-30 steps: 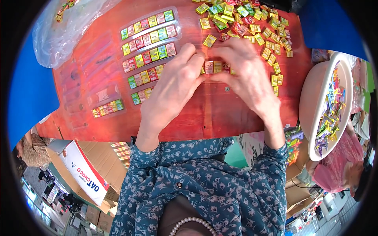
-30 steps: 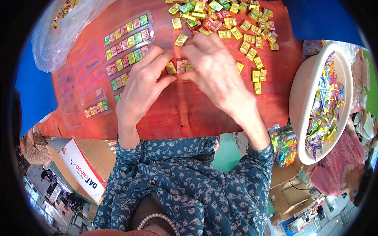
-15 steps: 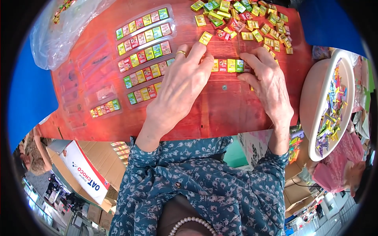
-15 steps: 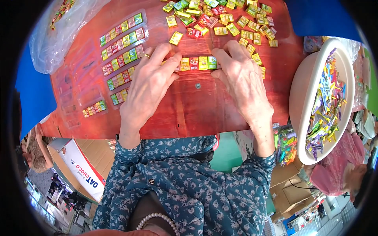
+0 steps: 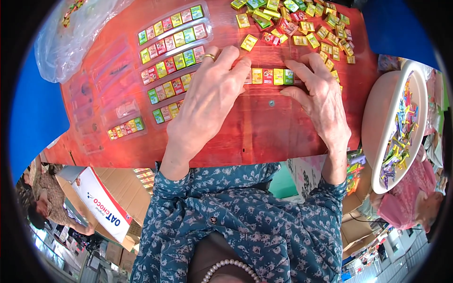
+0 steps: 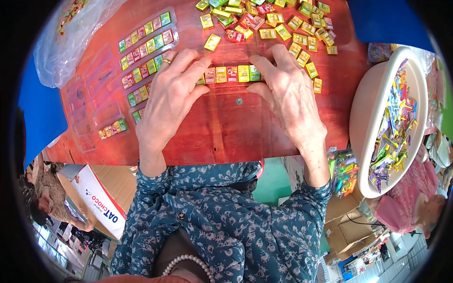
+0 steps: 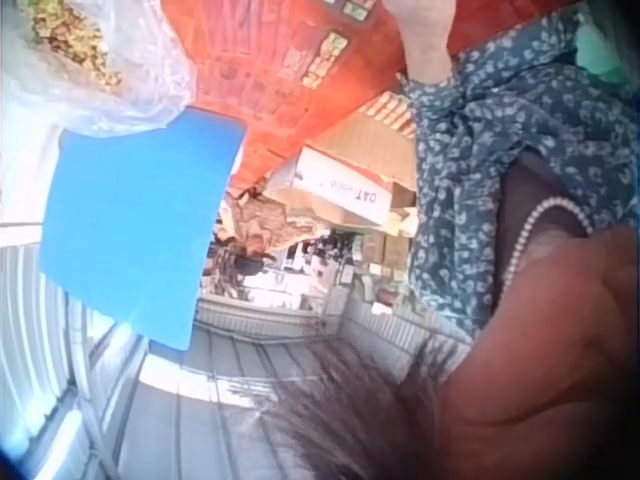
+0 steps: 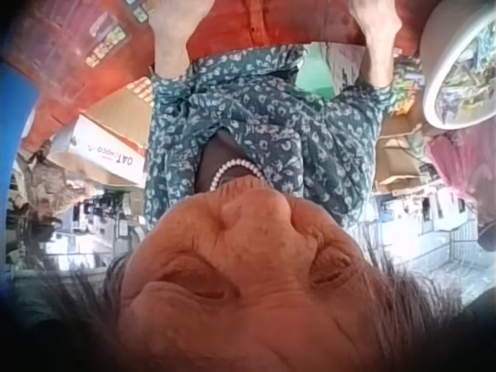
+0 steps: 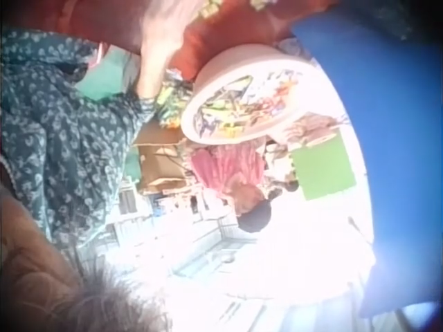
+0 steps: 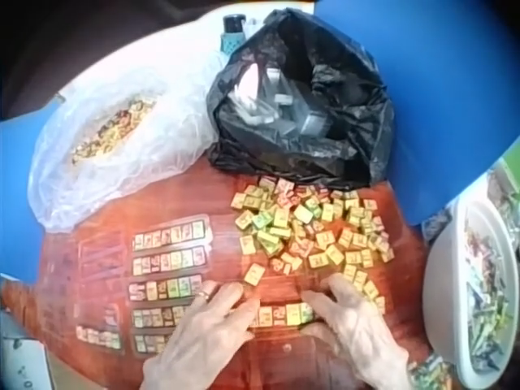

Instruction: Organizing and arranging small colorful packaged candies into neat rows on a red work surface.

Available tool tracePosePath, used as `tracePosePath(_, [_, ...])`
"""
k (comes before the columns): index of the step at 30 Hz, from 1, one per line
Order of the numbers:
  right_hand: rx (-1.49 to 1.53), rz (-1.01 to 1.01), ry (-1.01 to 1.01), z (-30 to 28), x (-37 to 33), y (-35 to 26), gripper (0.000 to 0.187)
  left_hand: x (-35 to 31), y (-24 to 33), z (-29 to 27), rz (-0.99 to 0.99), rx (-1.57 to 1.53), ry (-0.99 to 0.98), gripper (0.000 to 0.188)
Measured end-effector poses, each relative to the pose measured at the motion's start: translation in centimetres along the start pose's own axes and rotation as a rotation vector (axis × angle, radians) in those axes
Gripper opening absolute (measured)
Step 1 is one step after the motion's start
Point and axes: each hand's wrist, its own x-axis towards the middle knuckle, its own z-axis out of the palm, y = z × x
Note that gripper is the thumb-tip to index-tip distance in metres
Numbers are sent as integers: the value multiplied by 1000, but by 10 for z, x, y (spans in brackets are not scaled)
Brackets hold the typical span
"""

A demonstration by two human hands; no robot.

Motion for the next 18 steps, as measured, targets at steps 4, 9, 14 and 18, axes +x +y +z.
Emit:
tracePosePath(4, [-20, 16, 3, 2, 1, -1, 48, -1, 0, 5, 8, -24, -6, 29])
tracePosePath(9, [-30, -44, 25, 6, 2, 1, 43, 0, 2, 2, -59, -60, -46, 38])
tracePosePath(14, [-22, -39, 29, 6, 0, 4, 42, 0, 0, 12, -8, -75, 16, 32])
tracePosePath(18, [-41, -20, 26, 8, 2, -1, 41, -1, -1, 11, -24, -112, 17, 25])
